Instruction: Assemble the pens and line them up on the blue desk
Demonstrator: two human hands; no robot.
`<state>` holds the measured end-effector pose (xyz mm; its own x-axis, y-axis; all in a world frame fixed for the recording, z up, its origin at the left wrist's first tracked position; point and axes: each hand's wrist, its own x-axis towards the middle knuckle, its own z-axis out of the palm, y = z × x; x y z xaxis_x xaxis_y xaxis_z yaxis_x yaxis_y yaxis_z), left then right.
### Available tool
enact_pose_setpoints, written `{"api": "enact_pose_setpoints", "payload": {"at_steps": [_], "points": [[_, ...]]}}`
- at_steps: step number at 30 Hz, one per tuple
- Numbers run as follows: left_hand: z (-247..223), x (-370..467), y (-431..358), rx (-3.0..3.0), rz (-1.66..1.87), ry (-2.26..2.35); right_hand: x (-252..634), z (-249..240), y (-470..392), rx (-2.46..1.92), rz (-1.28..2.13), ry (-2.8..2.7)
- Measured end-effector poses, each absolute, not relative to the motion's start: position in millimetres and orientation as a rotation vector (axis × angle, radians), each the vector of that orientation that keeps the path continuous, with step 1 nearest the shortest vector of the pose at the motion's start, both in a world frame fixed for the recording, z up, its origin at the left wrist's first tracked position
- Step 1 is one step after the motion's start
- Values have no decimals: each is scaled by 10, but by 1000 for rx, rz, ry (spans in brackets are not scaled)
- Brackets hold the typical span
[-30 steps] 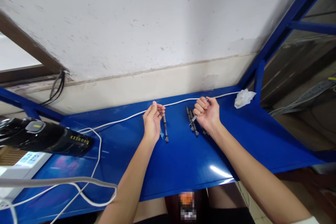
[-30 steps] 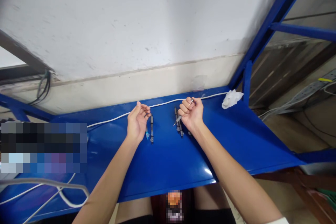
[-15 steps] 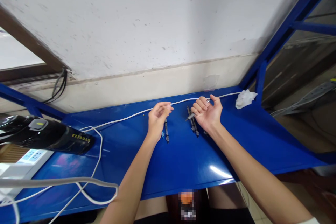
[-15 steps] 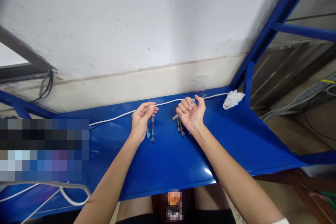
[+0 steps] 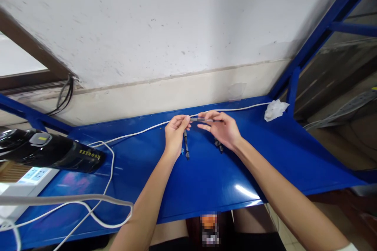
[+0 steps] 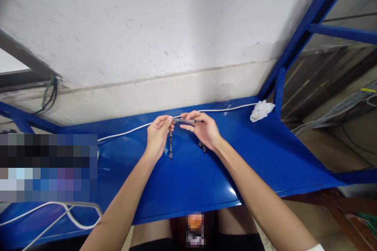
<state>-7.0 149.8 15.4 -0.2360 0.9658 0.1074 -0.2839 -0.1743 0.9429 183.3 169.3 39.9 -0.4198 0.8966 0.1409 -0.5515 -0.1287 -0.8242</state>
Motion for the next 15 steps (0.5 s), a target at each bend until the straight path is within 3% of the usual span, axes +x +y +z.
{"api": "enact_pose_setpoints", "payload": {"at_steps": [5, 10, 15], "points": [[99, -154, 1544, 1056, 1561, 1185, 1747, 313, 1631, -611, 1956, -1302], [18, -157, 1552, 1337, 1450, 1347, 1734, 233, 1633, -754, 1822, -1441], [50, -212, 1559, 1328, 1606, 1425, 1734, 187, 1661, -855, 1846, -1538]]}}
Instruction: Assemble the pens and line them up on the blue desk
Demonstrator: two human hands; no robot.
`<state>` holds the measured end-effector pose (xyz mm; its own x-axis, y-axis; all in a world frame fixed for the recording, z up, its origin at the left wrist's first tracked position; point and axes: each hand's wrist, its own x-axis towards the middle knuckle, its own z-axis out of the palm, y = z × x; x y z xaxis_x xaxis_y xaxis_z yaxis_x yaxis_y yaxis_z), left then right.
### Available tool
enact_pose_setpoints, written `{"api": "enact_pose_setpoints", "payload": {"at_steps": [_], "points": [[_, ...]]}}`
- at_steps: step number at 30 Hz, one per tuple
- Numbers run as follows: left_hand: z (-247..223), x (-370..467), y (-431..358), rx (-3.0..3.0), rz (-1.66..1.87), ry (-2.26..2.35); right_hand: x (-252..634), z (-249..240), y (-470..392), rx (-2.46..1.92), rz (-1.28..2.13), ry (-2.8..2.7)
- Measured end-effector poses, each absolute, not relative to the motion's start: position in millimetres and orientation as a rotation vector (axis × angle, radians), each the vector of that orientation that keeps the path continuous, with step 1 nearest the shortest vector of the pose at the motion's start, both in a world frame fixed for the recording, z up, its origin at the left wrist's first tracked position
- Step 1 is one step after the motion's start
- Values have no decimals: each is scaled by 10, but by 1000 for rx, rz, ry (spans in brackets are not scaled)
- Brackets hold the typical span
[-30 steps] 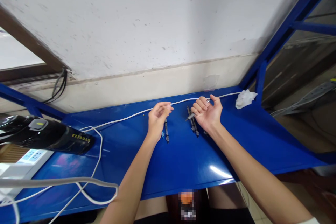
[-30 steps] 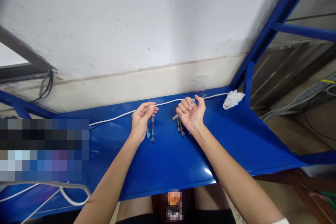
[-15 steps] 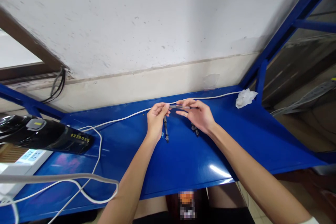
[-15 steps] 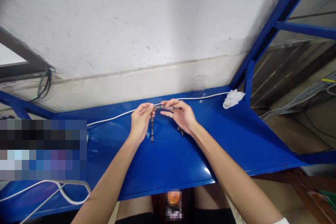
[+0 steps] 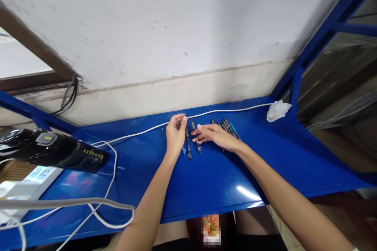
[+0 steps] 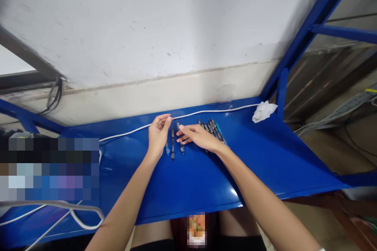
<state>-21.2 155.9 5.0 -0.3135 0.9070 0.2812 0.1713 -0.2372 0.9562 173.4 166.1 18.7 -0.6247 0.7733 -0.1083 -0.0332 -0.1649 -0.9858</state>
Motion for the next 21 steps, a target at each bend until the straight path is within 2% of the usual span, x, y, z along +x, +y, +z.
{"api": "enact_pose_setpoints", "payload": {"at_steps": [8, 10, 14, 16, 21], "points": [[115, -252, 1551, 1241, 1713, 1421, 1706, 225, 1636, -888, 1749, -1609], [107, -257, 1557, 1235, 1713, 1419, 1741, 252, 1654, -942, 1497, -1712], [67, -268, 1579, 1271, 1667, 1429, 1900, 279, 1728, -1209, 527, -2048], [35, -268, 1586, 1361, 1565, 1475, 1984, 272, 1763, -1307, 179, -2189], [-38, -261, 1567, 1695, 1318, 1635, 2067, 228, 1792, -1467, -27, -2355]]}}
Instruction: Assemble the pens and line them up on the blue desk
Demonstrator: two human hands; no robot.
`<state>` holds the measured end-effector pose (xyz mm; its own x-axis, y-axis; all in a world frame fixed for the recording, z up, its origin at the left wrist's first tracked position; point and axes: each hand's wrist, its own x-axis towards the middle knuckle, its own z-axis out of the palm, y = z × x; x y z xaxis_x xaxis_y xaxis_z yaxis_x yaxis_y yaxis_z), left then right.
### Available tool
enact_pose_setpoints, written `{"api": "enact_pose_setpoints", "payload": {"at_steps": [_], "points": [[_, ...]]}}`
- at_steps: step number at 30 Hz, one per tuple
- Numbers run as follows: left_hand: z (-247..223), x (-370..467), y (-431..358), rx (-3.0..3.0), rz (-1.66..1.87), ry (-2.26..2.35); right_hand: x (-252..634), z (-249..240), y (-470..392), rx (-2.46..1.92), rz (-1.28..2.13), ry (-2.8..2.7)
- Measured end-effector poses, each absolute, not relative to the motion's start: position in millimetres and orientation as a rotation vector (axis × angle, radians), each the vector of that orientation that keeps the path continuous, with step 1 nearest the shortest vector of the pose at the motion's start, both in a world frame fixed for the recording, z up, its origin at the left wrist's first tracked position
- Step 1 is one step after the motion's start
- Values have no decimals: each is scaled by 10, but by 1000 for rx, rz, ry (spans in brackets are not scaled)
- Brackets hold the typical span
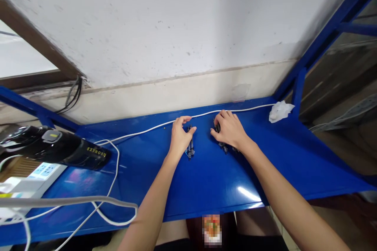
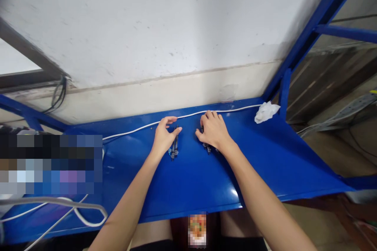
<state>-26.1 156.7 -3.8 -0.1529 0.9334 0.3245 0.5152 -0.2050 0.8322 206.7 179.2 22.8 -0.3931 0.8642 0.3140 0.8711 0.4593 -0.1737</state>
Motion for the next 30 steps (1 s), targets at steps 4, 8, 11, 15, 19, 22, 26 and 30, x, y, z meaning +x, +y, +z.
{"api": "enact_pose_setpoints", "payload": {"at_steps": [4, 8, 11, 15, 19, 22, 26, 30], "points": [[-61, -273, 1555, 1801, 1274, 1671, 2052, 219, 1790, -1568, -52, -2363], [-53, -285, 1555, 1807, 1265, 1672, 2051, 236, 1787, -1600, -62, -2355], [-39, -283, 1550, 1828, 1261, 1668, 2054, 242, 1779, -1577, -74, -2364], [-31, -254, 1537, 1860, 1255, 1659, 2052, 229, 1773, -1524, -89, -2370], [-44, -216, 1518, 1944, 1216, 1613, 2044, 200, 1774, -1459, -102, -2386], [-55, -200, 1499, 1990, 1167, 1551, 2006, 190, 1759, -1434, -77, -2379], [-58, -192, 1484, 2027, 1130, 1509, 1917, 224, 1706, -1339, 27, -2248], [-54, -189, 1484, 2054, 1121, 1494, 1869, 252, 1652, -1162, 130, -2001]]}}
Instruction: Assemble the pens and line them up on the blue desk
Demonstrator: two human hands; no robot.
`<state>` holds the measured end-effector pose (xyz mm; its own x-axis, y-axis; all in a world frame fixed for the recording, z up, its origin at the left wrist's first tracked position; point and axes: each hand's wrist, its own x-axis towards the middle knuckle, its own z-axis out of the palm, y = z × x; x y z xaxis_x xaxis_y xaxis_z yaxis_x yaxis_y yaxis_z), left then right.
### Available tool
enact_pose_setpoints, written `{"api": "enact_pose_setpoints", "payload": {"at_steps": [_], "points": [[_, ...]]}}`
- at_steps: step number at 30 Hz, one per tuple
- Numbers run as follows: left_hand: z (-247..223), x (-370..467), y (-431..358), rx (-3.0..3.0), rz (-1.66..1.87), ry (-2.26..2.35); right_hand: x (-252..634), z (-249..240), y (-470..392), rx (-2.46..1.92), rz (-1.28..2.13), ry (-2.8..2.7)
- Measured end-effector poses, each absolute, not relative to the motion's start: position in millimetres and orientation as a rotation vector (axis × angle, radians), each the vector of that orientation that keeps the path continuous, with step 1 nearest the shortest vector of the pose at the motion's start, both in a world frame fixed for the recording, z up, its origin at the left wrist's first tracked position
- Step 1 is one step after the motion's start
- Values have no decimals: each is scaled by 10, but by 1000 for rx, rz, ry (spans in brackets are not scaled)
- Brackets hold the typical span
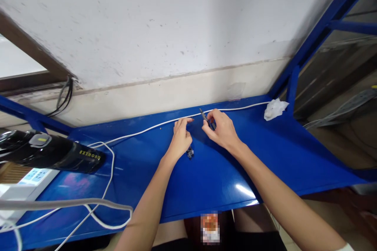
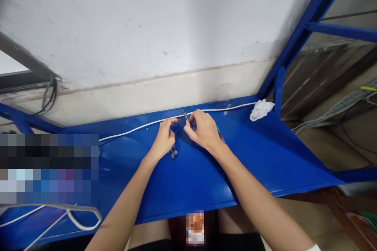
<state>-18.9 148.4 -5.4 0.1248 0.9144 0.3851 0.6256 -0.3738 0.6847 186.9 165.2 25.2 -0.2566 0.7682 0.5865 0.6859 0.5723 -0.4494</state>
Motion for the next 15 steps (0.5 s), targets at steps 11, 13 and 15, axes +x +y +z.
{"api": "enact_pose_setpoints", "payload": {"at_steps": [11, 13, 15], "points": [[51, -129, 1457, 1987, 1295, 1458, 1832, 166, 1580, -1078, 440, -1943], [80, -110, 1456, 1878, 1384, 1402, 1825, 169, 1566, -1064, 464, -1976], [114, -85, 1449, 1738, 1445, 1321, 1822, 175, 1553, -1053, 491, -1993]]}}
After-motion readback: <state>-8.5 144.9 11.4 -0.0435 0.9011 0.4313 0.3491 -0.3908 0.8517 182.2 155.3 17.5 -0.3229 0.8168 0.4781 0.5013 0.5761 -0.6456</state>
